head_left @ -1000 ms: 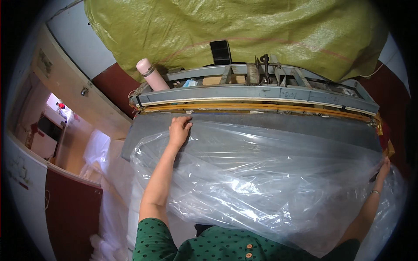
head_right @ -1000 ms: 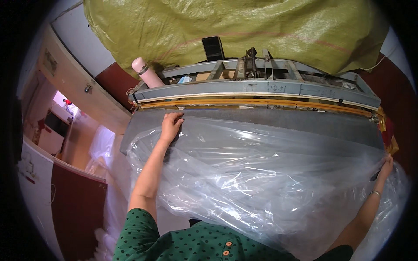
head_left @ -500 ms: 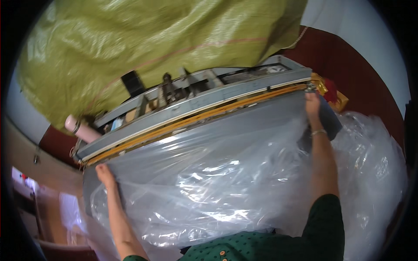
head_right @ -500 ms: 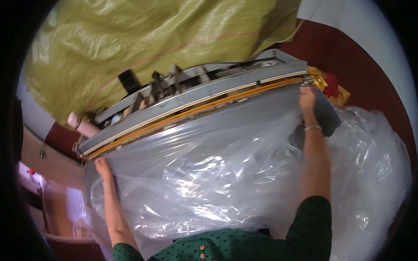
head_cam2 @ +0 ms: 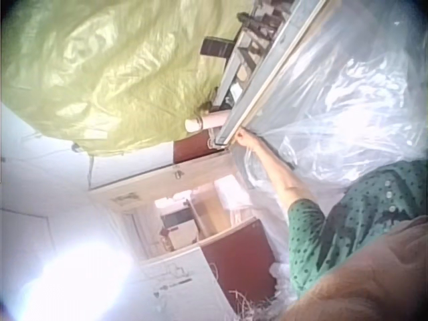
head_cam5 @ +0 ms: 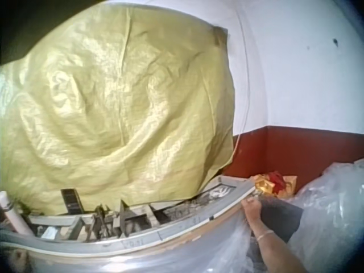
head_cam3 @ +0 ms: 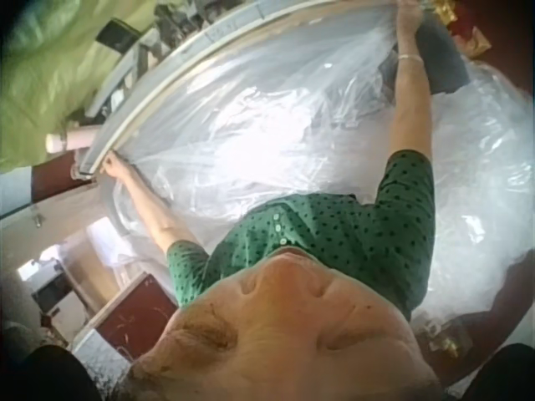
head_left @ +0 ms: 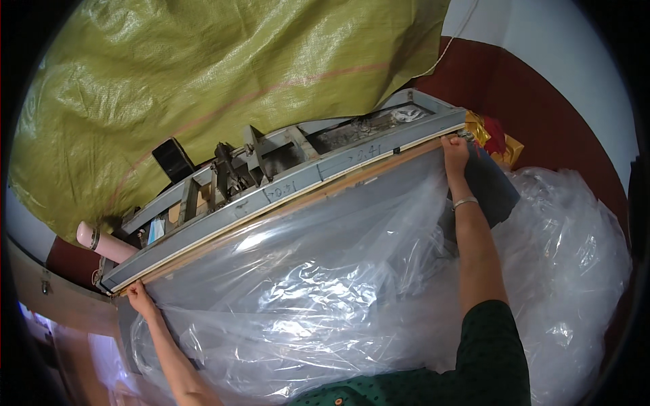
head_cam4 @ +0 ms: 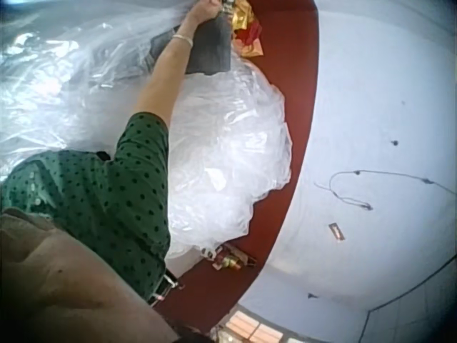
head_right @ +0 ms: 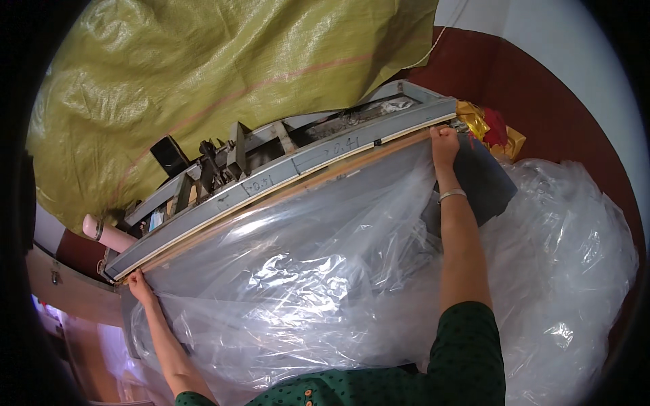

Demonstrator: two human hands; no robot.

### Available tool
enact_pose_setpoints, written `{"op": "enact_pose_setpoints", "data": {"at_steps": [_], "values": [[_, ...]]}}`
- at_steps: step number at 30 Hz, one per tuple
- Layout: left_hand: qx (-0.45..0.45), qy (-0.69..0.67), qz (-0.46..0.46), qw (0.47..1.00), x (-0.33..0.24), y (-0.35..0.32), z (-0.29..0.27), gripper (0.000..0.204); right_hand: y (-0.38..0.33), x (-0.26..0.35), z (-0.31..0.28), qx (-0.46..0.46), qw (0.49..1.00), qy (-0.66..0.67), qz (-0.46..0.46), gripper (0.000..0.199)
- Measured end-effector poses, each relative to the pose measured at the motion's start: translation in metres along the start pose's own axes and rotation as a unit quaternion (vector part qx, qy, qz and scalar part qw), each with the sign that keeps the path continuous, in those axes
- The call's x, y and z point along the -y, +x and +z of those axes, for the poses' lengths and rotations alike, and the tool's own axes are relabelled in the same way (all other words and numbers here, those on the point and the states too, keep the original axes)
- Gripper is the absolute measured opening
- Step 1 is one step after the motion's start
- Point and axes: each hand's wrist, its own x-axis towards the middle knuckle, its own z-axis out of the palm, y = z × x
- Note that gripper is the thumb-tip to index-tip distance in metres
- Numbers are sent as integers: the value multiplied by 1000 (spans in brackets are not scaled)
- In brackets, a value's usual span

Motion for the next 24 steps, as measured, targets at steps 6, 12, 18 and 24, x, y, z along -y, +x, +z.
{"op": "enact_pose_setpoints", "data": {"at_steps": [6,12,18,24], "values": [[-73,-12,-29,997,-11,-3,6,11,12,-36,-5,-63,996,39,-41,15],[-95,-47,-75,992,-33,-18,8,15,3,-14,-3,10,979,141,146,12],[77,-86,-59,992,-86,-38,-11,7,-26,96,6,-60,995,12,-83,15],[49,-145,-20,988,-179,-74,-74,10,-161,314,7,352,856,188,-328,15]]}}
